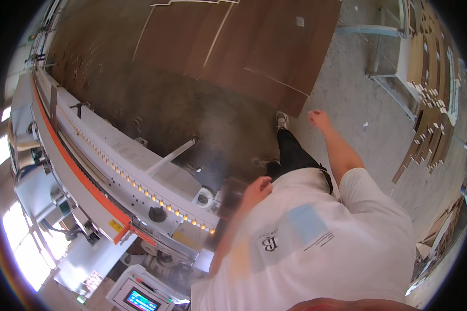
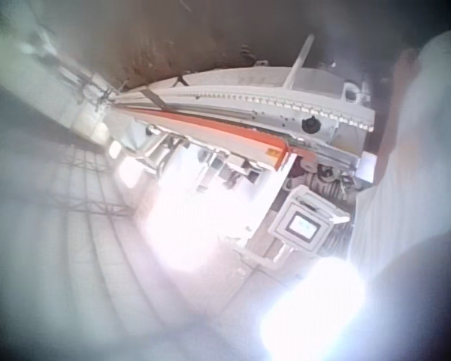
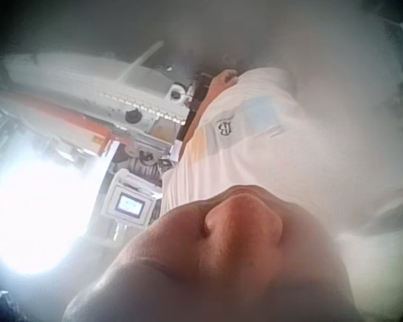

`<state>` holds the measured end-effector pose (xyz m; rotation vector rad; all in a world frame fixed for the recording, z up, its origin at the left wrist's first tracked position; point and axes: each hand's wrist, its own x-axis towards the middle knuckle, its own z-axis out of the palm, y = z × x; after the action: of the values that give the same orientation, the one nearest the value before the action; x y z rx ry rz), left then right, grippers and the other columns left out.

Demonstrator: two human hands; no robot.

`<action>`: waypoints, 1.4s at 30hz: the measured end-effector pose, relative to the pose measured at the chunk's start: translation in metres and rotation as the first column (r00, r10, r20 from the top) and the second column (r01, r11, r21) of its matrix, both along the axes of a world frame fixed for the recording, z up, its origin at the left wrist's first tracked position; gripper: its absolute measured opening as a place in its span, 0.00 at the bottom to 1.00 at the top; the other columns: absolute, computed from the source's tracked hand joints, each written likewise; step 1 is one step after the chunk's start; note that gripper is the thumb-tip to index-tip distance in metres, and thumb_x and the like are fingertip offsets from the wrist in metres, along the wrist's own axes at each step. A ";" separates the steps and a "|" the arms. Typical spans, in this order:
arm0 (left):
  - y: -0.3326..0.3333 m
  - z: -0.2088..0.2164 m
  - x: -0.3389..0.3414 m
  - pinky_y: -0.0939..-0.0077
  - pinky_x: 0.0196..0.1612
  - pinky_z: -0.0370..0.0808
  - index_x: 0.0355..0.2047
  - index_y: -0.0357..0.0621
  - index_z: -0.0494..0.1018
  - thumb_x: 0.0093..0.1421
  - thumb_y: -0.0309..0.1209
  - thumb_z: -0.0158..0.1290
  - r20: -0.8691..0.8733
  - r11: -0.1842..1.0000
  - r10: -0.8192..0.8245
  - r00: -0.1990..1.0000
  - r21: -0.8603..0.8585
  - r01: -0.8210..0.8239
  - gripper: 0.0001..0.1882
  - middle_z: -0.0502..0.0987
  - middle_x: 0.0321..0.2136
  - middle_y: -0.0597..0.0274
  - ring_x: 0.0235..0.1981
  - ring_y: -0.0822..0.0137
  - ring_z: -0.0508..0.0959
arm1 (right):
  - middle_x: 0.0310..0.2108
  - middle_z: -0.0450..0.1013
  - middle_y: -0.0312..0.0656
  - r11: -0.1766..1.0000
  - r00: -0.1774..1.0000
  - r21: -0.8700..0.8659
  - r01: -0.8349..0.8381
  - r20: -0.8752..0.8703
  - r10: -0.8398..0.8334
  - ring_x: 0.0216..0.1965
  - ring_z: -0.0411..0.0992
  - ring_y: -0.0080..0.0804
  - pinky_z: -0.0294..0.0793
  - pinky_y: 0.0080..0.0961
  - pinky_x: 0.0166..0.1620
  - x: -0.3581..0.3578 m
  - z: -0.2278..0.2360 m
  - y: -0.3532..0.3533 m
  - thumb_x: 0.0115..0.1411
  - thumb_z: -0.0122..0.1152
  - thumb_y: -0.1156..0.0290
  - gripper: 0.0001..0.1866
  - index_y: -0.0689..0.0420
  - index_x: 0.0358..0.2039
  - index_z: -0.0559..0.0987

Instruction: The person picks up wood panels one at a time and feeds them into an edge-banding machine, using a compressed air nozzle to clean the panels and machine surface between items.

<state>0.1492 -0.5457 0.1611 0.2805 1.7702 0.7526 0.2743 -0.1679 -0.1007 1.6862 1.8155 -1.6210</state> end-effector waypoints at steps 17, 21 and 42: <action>0.033 -0.009 -0.024 0.65 0.48 0.78 0.51 0.43 0.75 0.66 0.39 0.56 -0.028 0.967 -0.062 0.998 -0.249 0.053 0.18 0.83 0.42 0.51 0.43 0.58 0.83 | 0.46 0.79 0.39 0.947 0.946 -0.092 0.309 -0.077 -0.316 0.47 0.77 0.35 0.77 0.36 0.43 -0.059 -0.070 0.088 0.54 0.76 0.54 0.32 0.58 0.54 0.76; 0.024 -0.014 -0.034 0.66 0.48 0.78 0.52 0.43 0.75 0.66 0.39 0.56 -0.062 0.976 -0.087 0.994 -0.204 0.073 0.18 0.83 0.42 0.51 0.43 0.59 0.83 | 0.40 0.80 0.42 0.920 0.911 -0.109 0.376 -0.141 -0.388 0.37 0.78 0.32 0.78 0.30 0.39 -0.051 -0.070 0.078 0.54 0.76 0.58 0.29 0.61 0.51 0.78; 0.049 -0.005 -0.073 0.65 0.52 0.76 0.51 0.45 0.76 0.66 0.38 0.55 -0.213 0.939 -0.326 0.921 0.042 0.342 0.17 0.82 0.45 0.53 0.47 0.57 0.82 | 0.24 0.72 0.44 0.874 0.995 0.475 0.100 -0.051 -0.086 0.26 0.71 0.34 0.73 0.34 0.33 0.096 0.207 -0.101 0.51 0.74 0.63 0.19 0.60 0.35 0.74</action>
<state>0.0761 -0.4969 0.1566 0.7164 1.8210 0.5606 0.3700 -0.2685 0.1061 1.9728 2.3276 -1.2977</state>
